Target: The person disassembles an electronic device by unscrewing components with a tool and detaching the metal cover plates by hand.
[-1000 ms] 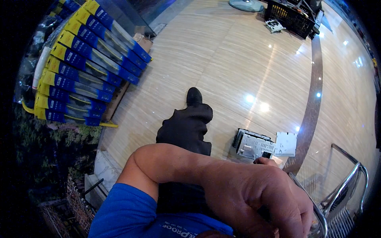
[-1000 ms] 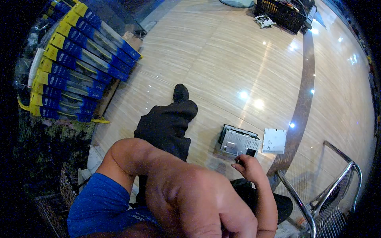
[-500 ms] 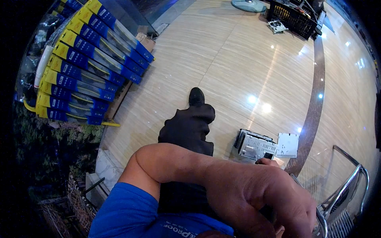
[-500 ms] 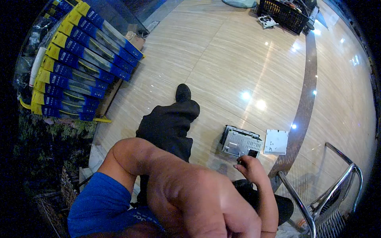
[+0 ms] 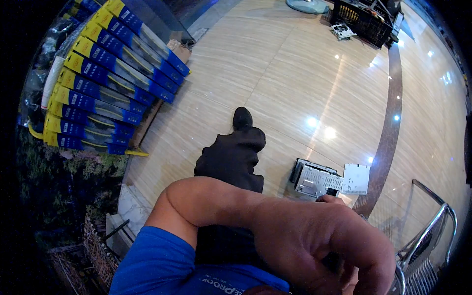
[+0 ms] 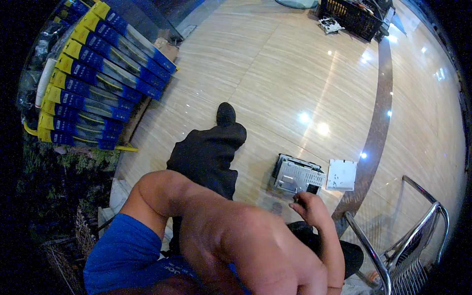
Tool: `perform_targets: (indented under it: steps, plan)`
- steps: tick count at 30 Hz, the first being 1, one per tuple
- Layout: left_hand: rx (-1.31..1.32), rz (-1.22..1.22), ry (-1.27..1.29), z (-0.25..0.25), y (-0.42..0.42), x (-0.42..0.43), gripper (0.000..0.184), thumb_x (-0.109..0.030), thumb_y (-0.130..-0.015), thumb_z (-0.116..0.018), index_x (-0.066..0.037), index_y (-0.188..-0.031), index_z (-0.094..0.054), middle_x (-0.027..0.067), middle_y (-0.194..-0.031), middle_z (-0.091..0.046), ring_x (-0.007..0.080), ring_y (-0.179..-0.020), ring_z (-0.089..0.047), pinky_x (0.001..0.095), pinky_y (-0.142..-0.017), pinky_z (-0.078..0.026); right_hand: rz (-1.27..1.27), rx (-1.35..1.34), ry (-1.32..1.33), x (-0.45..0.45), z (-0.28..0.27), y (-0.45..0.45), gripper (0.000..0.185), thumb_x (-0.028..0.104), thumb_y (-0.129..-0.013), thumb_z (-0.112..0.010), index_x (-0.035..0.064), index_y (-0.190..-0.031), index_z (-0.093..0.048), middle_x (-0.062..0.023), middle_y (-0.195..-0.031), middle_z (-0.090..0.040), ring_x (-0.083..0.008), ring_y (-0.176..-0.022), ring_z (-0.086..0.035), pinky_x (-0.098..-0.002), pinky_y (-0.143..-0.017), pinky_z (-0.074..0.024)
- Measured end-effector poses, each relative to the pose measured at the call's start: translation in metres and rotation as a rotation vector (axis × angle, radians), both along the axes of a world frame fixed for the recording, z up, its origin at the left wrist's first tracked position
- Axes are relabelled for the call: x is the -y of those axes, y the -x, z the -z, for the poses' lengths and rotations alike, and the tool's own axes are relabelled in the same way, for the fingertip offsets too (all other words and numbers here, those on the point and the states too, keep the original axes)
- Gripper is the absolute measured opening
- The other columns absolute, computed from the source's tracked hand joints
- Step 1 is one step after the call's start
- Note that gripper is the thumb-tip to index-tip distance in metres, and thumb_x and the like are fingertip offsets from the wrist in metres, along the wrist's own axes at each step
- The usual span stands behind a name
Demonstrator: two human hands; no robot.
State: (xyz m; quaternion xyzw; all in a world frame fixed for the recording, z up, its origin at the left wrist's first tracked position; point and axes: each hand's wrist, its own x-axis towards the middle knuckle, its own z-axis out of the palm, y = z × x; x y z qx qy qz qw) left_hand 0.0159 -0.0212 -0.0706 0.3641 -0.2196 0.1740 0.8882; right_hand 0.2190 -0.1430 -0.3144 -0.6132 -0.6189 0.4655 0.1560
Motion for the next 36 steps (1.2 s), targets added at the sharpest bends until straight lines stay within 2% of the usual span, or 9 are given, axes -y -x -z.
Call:
perform_targets:
  steps: [1, 3, 5, 21, 24, 27, 29, 35, 36]
  plan:
    - [0.177, -0.103, 0.116, 0.002, -0.015, 0.009, 0.018, -0.014, -0.098, -0.062, 0.003, -0.102, -0.066, 0.0177, -0.105, -0.064, 0.0304, -0.098, -0.063, 0.0422, -0.09, -0.047, 0.001, 0.002, 0.003, 0.0, -0.001, 0.0, 0.029, 0.022, -0.087, -0.078, -0.0012, -0.103, -0.068, -0.0231, -0.093, -0.071, -0.0423, -0.087, -0.068, -0.0458, -0.075, -0.0544]
    - [0.355, -0.206, 0.233, 0.004, -0.019, 0.005, 0.027, 0.002, -0.092, -0.066, 0.005, -0.118, -0.071, 0.0187, -0.114, -0.07, 0.0261, -0.106, -0.067, 0.0376, -0.09, -0.055, 0.015, 0.016, 0.0, 0.001, -0.002, 0.001, 0.029, 0.022, -0.088, -0.078, -0.0011, -0.102, -0.068, -0.0232, -0.092, -0.071, -0.0416, -0.086, -0.069, -0.0454, -0.074, -0.0543]
    - [0.167, -0.05, -0.118, 0.01, -0.007, -0.017, 0.024, -0.017, -0.095, -0.071, -0.008, -0.116, -0.074, 0.0073, -0.113, -0.067, 0.0144, -0.102, -0.063, 0.0278, -0.078, -0.051, 0.03, 0.009, 0.022, 0.001, -0.003, 0.002, 0.029, 0.023, -0.088, -0.078, -0.0011, -0.102, -0.068, -0.0232, -0.092, -0.071, -0.0413, -0.086, -0.069, -0.0452, -0.074, -0.0543]
    - [0.239, -0.126, -0.19, 0.013, -0.009, -0.018, 0.019, -0.016, -0.094, -0.072, -0.007, -0.11, -0.07, 0.0049, -0.111, -0.066, 0.0121, -0.101, -0.063, 0.0271, -0.078, -0.052, 0.026, 0.012, 0.014, 0.0, 0.0, 0.002, 0.031, 0.024, -0.087, -0.079, -0.0005, -0.103, -0.068, -0.0234, -0.09, -0.07, -0.0419, -0.083, -0.068, -0.0455, -0.073, -0.0539]
    - [0.157, -0.065, -0.164, 0.006, -0.008, -0.02, 0.019, -0.017, -0.092, -0.075, -0.007, -0.106, -0.069, 0.0057, -0.111, -0.067, 0.0118, -0.098, -0.064, 0.0267, -0.078, -0.053, 0.049, 0.026, 0.121, -0.006, -0.012, 0.004, 0.031, 0.025, -0.087, -0.078, -0.0003, -0.102, -0.068, -0.0235, -0.089, -0.069, -0.0421, -0.084, -0.068, -0.0465, -0.072, -0.0538]
    - [0.228, -0.051, -0.176, 0.003, -0.01, -0.029, 0.034, -0.002, -0.092, -0.069, 0.001, -0.126, -0.07, 0.0201, -0.118, -0.07, 0.027, -0.112, -0.066, 0.0387, -0.095, -0.054, -0.011, 0.053, -0.019, 0.001, 0.007, -0.001, 0.031, 0.026, -0.087, -0.078, 0.0, -0.1, -0.067, -0.0236, -0.09, -0.069, -0.0425, -0.085, -0.068, -0.0475, -0.072, -0.0536]
    - [-0.066, 0.048, -0.065, 0.013, -0.004, -0.031, 0.023, -0.018, -0.088, -0.079, -0.005, -0.104, -0.067, 0.0072, -0.112, -0.068, 0.0124, -0.094, -0.065, 0.0268, -0.078, -0.053, -0.04, 0.086, -0.081, 0.002, 0.008, -0.003, 0.036, 0.028, -0.089, -0.077, 0.0009, -0.109, -0.065, -0.0234, -0.101, -0.067, -0.0399, -0.094, -0.066, -0.0459, -0.079, -0.0521]
    - [-0.345, -0.27, 0.017, 0.03, -0.007, -0.052, 0.016, -0.013, -0.093, -0.074, -0.003, -0.096, -0.063, 0.0198, -0.111, -0.067, 0.0226, -0.098, -0.069, 0.0327, -0.087, -0.057, -0.039, 0.304, 0.131, -0.005, -0.009, 0.002, 0.056, 0.034, -0.092, -0.075, 0.0038, -0.136, -0.057, -0.0227, -0.134, -0.061, -0.0324, -0.124, -0.059, -0.0413, -0.1, -0.0477]
    - [-0.431, -0.242, 0.02, 0.028, -0.005, -0.058, 0.014, -0.01, -0.093, -0.072, -0.001, -0.095, -0.061, 0.0232, -0.113, -0.065, 0.0253, -0.098, -0.07, 0.0351, -0.089, -0.059, 0.02, 0.224, 0.09, -0.004, -0.007, 0.0, 0.043, 0.035, -0.09, -0.076, 0.0024, -0.115, -0.063, -0.0229, -0.112, -0.065, -0.0378, -0.106, -0.063, -0.0454, -0.089, -0.0501]
